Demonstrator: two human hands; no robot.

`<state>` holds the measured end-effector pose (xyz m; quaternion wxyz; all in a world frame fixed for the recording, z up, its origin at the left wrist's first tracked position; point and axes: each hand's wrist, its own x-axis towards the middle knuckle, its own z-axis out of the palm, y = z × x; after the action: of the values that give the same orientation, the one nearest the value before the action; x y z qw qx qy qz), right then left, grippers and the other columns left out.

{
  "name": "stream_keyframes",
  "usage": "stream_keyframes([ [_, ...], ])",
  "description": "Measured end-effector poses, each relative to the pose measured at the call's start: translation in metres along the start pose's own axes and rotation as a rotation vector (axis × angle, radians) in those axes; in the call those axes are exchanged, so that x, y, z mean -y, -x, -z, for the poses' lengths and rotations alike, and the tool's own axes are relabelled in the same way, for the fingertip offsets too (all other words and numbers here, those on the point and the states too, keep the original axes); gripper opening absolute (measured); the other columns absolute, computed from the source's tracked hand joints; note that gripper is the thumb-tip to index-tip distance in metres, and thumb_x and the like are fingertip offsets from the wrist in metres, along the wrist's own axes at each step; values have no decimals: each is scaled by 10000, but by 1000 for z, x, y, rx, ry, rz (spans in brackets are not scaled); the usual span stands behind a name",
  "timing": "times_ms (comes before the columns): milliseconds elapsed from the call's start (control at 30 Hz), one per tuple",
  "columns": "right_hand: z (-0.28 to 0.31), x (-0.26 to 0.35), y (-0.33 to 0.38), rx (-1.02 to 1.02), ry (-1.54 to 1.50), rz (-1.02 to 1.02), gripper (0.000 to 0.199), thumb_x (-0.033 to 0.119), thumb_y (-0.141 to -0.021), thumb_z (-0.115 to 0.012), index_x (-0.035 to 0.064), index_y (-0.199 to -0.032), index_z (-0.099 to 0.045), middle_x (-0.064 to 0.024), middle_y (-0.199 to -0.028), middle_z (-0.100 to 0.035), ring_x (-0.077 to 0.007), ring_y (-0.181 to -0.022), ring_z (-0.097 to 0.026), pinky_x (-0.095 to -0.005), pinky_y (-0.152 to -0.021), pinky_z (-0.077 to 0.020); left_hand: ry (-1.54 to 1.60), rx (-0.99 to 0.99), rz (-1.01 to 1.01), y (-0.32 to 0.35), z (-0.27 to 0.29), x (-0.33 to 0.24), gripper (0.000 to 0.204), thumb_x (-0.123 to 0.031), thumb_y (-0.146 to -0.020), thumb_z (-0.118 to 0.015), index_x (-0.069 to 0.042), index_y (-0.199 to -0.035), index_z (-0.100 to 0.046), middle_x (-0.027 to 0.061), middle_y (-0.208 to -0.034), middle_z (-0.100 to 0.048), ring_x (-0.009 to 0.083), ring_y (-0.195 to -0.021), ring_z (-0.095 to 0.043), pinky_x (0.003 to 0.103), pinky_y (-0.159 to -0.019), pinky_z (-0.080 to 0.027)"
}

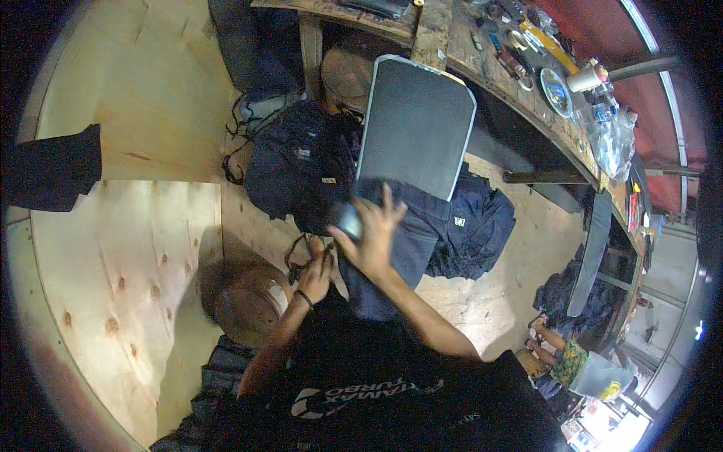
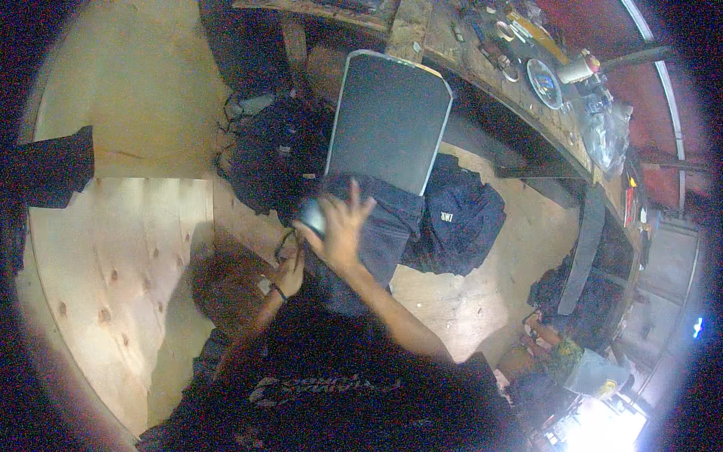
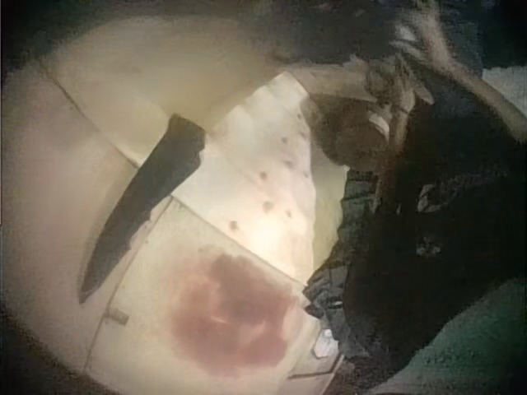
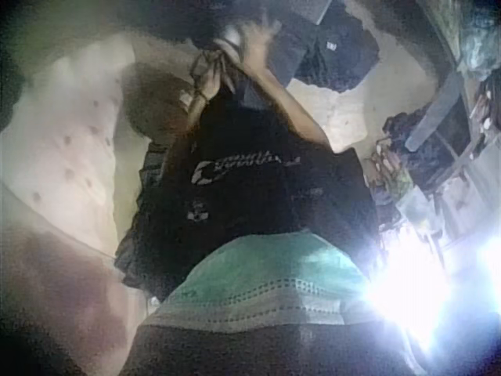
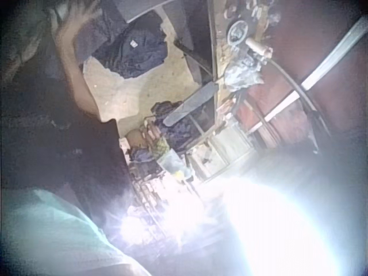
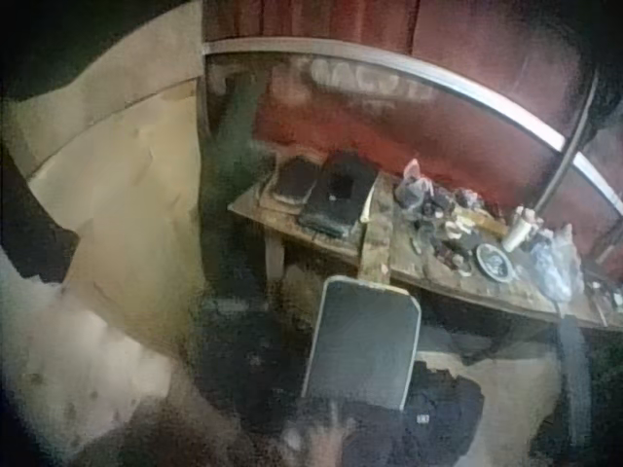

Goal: The person irons dark-colored shorts on a small ironing board using a handheld iron. They repeatedly smooth the fabric, flip the garment, and iron both sides before stacking the finished item.

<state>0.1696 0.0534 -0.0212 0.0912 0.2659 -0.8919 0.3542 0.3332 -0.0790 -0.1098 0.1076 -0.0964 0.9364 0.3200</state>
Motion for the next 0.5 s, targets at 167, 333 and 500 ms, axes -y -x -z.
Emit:
stream_keyframes([
  [167,-4,45,-77,43,-610,-130,678,455,-859,-822,5,-1321,-610,-215,-1321,-632,-420,-1308,-547,-665,-1190,-250,264,-483,66,-70,63,-27,494,-169,-1019,-578,66,-1447,-502,300,-1436,-519,468,-1396,-455,507,-1185,-359],
  [333,59,-81,-11,-497,77,-205,707,292,-883,-827,-27,-1422,-498,-295,-1374,-543,-488,-1302,-485,-601,-1116,-354,6,-136,-142,-122,89,-144,1198,-580,-844,-741,17,-1661,-100,351,-1703,-88,530,-1582,-78,734,-1218,-86],
  [500,67,-184,-85,-389,188,-268,656,269,-960,-749,-42,-1462,-461,-314,-1351,-540,-472,-1252,-502,-535,-1093,-383,-304,-246,-87,-233,79,-198,1439,-908,-726,-621,13,-1667,-40,385,-1694,4,519,-1593,27,760,-1203,-40],
])
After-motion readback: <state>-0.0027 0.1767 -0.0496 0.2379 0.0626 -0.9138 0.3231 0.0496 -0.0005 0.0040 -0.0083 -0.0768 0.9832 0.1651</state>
